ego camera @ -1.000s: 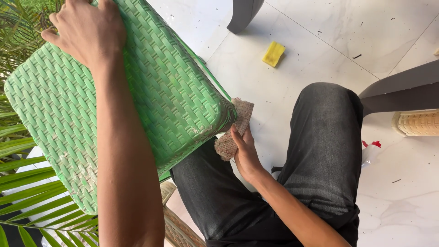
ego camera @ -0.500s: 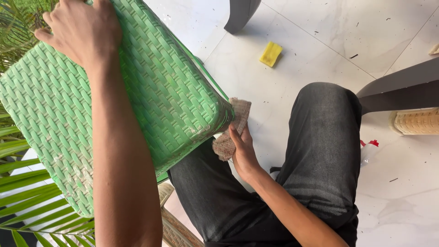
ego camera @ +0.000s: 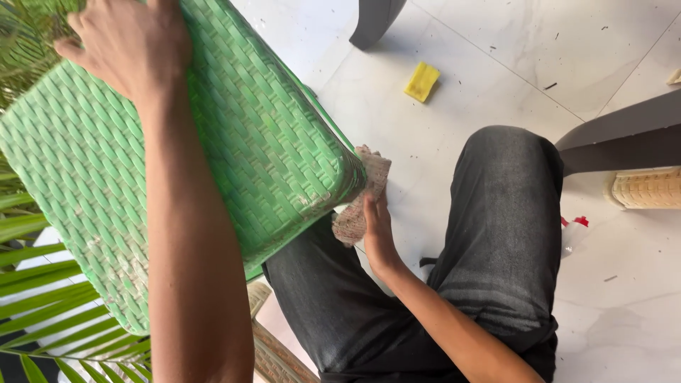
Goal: The person is cleaning and wiping plastic stools using a cleaning cloth and a spray bottle.
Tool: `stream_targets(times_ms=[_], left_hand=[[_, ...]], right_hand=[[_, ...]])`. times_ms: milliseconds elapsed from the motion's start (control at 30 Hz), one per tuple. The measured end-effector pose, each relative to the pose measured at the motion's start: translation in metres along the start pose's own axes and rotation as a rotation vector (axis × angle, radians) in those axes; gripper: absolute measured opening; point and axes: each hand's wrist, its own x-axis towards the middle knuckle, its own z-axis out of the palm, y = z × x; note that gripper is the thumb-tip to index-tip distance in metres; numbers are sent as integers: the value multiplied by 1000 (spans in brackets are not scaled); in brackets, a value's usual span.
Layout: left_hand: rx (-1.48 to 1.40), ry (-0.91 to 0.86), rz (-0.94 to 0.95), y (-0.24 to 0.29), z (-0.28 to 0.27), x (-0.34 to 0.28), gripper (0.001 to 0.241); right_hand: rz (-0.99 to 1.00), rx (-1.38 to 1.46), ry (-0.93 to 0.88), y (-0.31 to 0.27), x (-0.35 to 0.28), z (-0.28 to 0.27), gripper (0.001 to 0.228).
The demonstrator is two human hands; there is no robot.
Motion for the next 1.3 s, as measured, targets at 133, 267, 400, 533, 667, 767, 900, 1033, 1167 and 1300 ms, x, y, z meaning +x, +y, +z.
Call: stream_targets(times_ms=[133,267,400,533,667,767,900,1033,1167,1300], left_hand=[[-82,-180,-158,10,-11,5,43],[-65,-174,-107,8,-16,5,41],[-51,-195,-175,13,-18,10,56],[-43,-169,-177,14,-18,6,57],[-59,-222,-233,12,-22,7,59],[-86,-231,-223,12,-18,10,64],[-86,-274,-227,11,-19,7,64],[-82,-349,-286,12,-21,13,67],[-80,-250,-200,11,-15,9,60],[-109,-293,-238,14,-22,12,59]], right_hand=[[-171,40,-129,-56,6,14,74],[-387,-192,-149,-44,-15,13,68],[-125,-21,-61,-32,4,10,62],[-151,50,-147,-89,-8,29,61],[-137,-31,-130,-61,-1,12,61],[359,390,-36,-61,12,3,66],[102,168,-226,-90,5,9,60],[238,239,-283,-105,4,9,64],[260,314,-267,-107,7,8,63],[229,317,-271,-113,6,9,62]])
